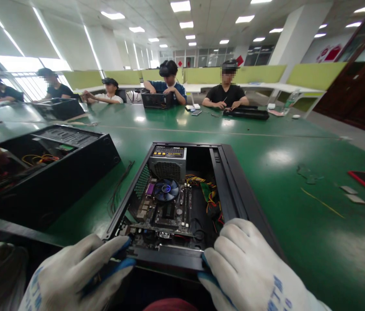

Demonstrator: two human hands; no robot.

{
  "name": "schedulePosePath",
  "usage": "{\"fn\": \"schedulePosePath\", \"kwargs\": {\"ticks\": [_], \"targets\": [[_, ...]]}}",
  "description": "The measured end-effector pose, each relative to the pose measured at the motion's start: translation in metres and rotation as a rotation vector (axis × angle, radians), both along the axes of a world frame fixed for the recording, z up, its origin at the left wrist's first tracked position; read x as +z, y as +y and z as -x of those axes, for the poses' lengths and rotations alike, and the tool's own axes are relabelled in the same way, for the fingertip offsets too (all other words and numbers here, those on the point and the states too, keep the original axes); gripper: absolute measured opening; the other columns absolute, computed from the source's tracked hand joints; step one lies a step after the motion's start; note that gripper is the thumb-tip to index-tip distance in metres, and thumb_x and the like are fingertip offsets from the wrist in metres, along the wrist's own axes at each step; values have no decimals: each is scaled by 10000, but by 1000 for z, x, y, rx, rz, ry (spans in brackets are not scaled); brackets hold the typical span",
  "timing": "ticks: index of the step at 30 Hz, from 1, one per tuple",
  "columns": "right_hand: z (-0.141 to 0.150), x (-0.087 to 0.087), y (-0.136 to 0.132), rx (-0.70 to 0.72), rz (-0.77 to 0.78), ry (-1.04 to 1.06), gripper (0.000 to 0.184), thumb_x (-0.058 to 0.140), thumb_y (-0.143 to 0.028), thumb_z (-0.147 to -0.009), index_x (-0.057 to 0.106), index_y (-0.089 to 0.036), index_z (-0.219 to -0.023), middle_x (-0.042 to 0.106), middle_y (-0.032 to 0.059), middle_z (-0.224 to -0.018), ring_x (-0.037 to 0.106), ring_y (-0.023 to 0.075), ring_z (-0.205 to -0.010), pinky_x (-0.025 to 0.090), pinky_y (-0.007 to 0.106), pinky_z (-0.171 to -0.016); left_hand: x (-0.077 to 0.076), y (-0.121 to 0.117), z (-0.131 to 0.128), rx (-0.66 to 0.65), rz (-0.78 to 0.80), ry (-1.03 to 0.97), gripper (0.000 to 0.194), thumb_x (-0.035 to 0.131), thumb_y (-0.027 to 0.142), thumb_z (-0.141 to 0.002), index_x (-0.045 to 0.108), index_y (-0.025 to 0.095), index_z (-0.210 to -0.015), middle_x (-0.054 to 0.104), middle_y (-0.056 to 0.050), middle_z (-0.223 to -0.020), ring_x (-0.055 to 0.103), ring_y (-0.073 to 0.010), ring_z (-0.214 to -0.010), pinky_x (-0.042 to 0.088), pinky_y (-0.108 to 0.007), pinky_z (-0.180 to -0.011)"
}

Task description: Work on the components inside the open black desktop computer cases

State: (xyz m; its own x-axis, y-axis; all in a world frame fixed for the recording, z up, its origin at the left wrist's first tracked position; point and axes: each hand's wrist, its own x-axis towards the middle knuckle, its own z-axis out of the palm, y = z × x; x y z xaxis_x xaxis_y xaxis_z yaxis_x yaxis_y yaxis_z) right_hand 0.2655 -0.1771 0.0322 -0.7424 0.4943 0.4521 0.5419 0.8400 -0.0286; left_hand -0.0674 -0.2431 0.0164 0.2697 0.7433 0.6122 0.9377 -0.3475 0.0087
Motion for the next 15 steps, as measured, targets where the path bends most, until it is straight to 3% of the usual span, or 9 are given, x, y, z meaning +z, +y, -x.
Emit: {"fn": "schedulePosePath", "kwargs": {"ticks": [4,11,15], "targets": [[3,2,-4,-13,13,-10,224,635,-264,-869,710,-273,-1080,714,88,-965,645,303,-971,518,480,-877,4,1,-2,-10,5,-25,297,590,494,-941,648,263,-1118,663,6,-776,641,-144,-560,469,-279,-478],[24,21,-7,-3,-2,41,138,577,-231,-901,706,-250,-947,659,69,-773,588,245,-755,484,424,-734,5,-8,2,-7,52,-7,311,577,501,-951,643,268,-1147,679,-1,-808,651,-139,-583,488,-269,-509],[26,19,-11,7,-20,60,155,560,-236,-914,713,-244,-936,655,60,-743,584,240,-737,475,429,-735,4,-11,4,-3,53,4,320,573,508,-951,641,273,-1158,671,2,-794,649,-141,-574,486,-271,-501]]}}
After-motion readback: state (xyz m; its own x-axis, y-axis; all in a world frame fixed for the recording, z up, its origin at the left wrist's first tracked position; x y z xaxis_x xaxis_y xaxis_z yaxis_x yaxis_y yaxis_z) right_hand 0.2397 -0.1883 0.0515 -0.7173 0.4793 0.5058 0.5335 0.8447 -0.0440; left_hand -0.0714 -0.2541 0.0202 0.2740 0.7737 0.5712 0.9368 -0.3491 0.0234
